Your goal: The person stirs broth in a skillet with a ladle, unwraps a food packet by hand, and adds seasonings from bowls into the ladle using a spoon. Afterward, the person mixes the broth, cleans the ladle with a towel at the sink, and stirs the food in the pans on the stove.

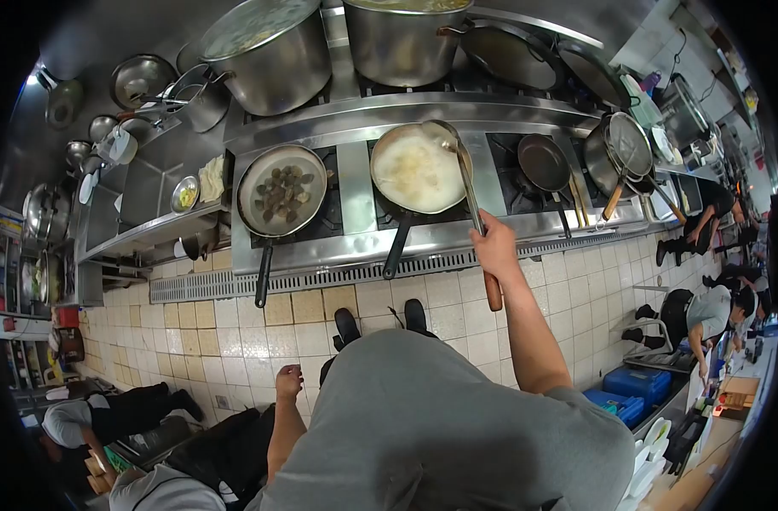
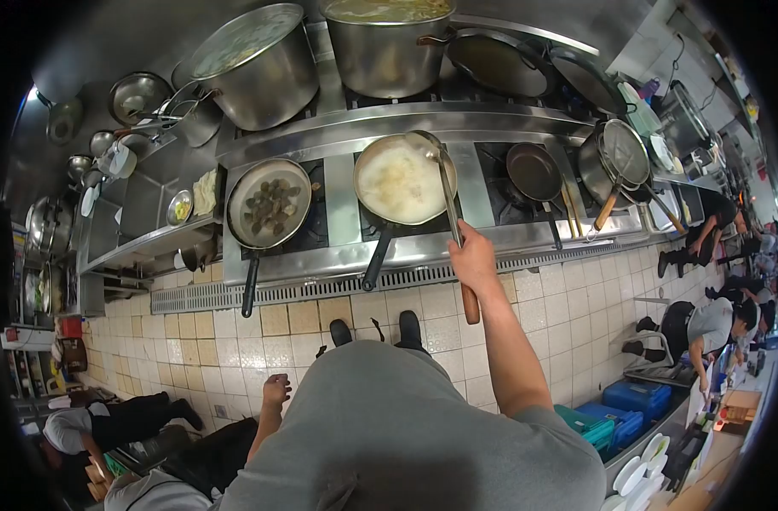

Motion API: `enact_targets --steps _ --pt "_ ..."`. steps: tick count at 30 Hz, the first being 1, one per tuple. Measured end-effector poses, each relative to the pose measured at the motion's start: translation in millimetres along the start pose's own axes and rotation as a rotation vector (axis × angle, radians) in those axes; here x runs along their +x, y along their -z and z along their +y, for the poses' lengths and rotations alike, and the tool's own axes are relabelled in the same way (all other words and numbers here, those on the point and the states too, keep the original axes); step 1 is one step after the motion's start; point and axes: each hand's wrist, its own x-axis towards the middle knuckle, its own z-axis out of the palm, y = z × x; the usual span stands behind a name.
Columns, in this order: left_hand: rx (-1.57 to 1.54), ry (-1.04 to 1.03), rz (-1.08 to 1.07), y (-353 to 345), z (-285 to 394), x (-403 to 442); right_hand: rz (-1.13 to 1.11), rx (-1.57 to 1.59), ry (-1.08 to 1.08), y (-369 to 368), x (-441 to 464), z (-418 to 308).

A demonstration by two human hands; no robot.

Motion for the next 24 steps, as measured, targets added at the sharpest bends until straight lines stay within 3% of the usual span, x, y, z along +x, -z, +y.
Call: enact_targets --steps 4,7,9,10,12,18,24 --pt "0.008 0.026 0.007 3.4 -14.1 -4.6 0.098 -0.051 0.125 -27.6 14.0 29.0" --pt "0.022 0.051 0.008 5.2 -21.4 -8.0 -0.054 0.086 -0.062 -34.7 17.2 24.2" --pt "0.016 0.054 -0.002 6.4 -23.6 -8.8 -0.191 0.498 -0.294 -40.0 14.4 16.8" --pt "0.010 0.059 -0.013 7.0 -24.0 -8.7 -0.192 0.499 -0.294 -44.1 14.0 17.2" --pt "0.008 0.046 -0.004 6.8 -23.3 -10.2 -0.251 0.809 -0.392 -51.0 12.4 15.0" --pt "-0.026 0.043 -0.007 3.0 -14.6 -8.0 -0.399 1.011 -0.495 -45.2 1.5 8.0" --pt "-0.022 0.025 -0.014 -1.2 -6.7 -3.5 -0.372 1.202 -0.612 -41.7 -13.7 5.0"
